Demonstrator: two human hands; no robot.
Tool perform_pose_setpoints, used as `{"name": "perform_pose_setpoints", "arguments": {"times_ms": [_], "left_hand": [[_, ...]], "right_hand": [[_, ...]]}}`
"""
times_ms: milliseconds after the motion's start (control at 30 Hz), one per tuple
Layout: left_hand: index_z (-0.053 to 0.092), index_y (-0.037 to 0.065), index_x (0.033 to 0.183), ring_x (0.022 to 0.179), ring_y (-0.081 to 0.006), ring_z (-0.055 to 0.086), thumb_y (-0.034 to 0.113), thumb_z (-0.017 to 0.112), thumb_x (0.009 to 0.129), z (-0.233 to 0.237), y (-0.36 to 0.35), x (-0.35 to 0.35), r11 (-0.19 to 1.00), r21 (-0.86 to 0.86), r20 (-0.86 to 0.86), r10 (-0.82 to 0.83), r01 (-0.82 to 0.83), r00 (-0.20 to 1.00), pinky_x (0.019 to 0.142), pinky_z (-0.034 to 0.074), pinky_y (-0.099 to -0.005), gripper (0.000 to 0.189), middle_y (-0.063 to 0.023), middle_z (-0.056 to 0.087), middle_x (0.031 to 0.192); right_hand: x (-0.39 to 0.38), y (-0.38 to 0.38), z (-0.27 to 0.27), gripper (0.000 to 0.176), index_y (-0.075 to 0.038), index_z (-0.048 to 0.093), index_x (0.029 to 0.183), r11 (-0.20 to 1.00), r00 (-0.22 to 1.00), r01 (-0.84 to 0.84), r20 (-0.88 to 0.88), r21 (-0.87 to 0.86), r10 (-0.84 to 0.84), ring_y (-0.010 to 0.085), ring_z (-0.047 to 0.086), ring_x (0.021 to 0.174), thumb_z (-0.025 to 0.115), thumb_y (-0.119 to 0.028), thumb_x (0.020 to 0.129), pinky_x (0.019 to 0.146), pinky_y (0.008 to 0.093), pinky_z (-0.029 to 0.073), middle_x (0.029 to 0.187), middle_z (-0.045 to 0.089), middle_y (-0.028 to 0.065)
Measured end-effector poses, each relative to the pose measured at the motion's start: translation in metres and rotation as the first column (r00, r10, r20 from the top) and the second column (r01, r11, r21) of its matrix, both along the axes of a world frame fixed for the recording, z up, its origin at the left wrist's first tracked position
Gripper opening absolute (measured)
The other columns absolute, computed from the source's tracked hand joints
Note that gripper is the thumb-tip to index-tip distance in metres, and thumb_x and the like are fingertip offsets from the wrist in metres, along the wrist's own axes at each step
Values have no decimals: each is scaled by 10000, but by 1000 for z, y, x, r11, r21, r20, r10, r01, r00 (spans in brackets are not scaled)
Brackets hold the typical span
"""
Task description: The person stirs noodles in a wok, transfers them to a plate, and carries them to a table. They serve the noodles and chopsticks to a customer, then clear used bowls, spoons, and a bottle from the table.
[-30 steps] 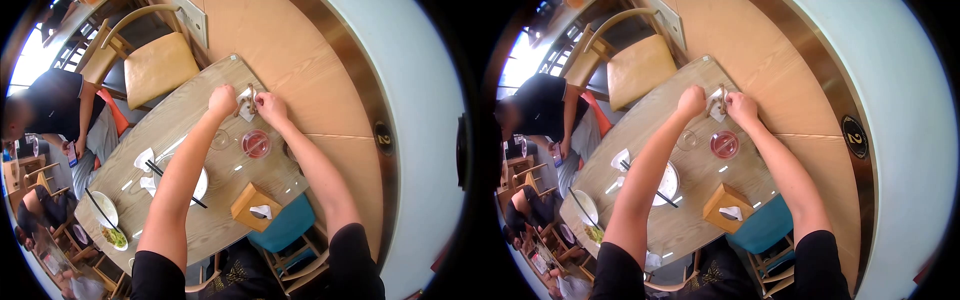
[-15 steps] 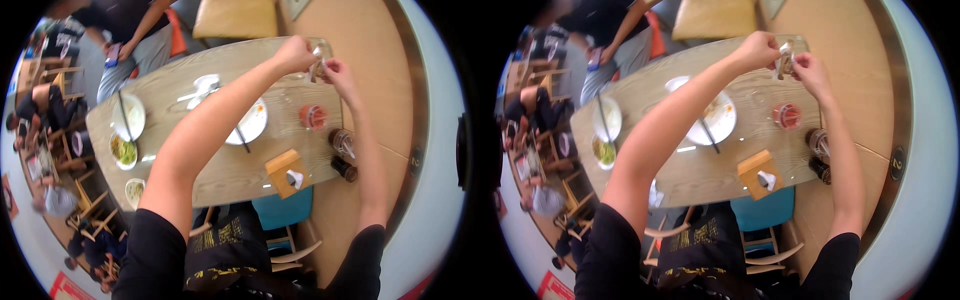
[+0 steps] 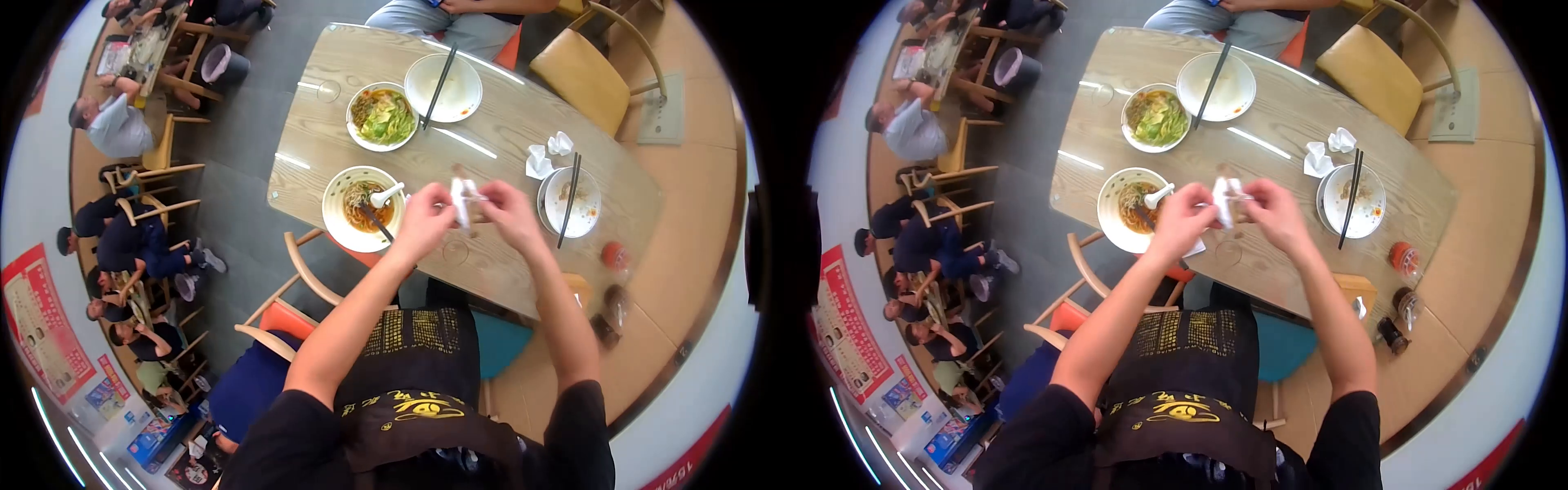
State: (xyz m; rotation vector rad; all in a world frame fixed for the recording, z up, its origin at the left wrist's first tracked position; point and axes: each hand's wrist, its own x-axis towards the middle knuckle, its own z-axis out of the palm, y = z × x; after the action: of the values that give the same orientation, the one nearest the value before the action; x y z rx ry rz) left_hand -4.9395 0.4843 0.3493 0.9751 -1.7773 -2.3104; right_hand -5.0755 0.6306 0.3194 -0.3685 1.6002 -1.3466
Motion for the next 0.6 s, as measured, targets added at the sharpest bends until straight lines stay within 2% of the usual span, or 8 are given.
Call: {"name": "perform_pose_setpoints", "arguments": {"times_ms": [33,133,167,333,433,467,567,600], "left_hand": [[550,-34,935,826,-203,692,6,602,875,-11,-9,22,998,38,34,57,-59,998,715,606,-309,89,-111,634,926],[536,-23,959,838,-280,695,11,571,883,-22,-42,86,881,364,189,249,-303,950,779,600,-382,90,-154,647,919],[527,-16,965,876,-298,685,11,553,888,-26,-49,101,813,460,202,297,-358,933,837,584,-416,86,-163,646,938],[504,-103,1072,1003,-324,642,-10,511,887,-72,-77,150,364,754,362,464,-546,809,913,555,-396,207,-221,614,1055],[466,-138,1146,1026,-323,631,-7,505,888,-74,-81,159,284,774,402,470,-566,786,929,548,-382,292,-243,600,1095],[474,-152,1138,971,-336,644,3,470,906,-73,-82,161,250,774,427,473,-582,771,921,550,-420,279,-255,614,1070],[469,-157,1138,971,-338,643,8,464,907,-71,-81,167,250,787,416,461,-565,784,910,556,-415,284,-255,614,1069],[488,-122,1109,967,-326,648,13,471,902,-71,-81,168,222,800,423,449,-557,787,887,565,-419,248,-249,616,1064]], "right_hand": [[13,-17,1,162,11,600,1057,999,996,-36,82,6,36,149,651,814,596,-61,912,714,292,578,947,655,88],[54,-70,9,192,23,586,1059,975,948,-175,289,137,130,157,665,807,622,-81,902,705,291,585,946,654,97],[64,-82,-1,196,20,583,1058,970,910,-193,396,150,120,161,668,804,629,-77,894,707,289,585,944,654,97],[94,-123,-30,171,43,573,1045,946,835,-68,537,317,-120,194,684,777,598,-23,890,676,298,608,926,650,133],[95,-127,-30,163,63,566,1030,933,792,7,567,359,-225,218,689,772,584,7,878,662,298,619,921,649,154],[97,-129,-26,165,64,566,1031,929,788,14,568,369,-238,218,688,768,584,6,878,661,298,619,918,649,154],[102,-128,-17,159,64,575,1024,926,791,26,559,376,-249,204,687,752,585,2,877,647,290,612,898,652,148],[106,-126,-16,157,62,577,1022,925,791,36,554,379,-257,202,687,749,586,2,877,647,288,611,895,653,146]]}}
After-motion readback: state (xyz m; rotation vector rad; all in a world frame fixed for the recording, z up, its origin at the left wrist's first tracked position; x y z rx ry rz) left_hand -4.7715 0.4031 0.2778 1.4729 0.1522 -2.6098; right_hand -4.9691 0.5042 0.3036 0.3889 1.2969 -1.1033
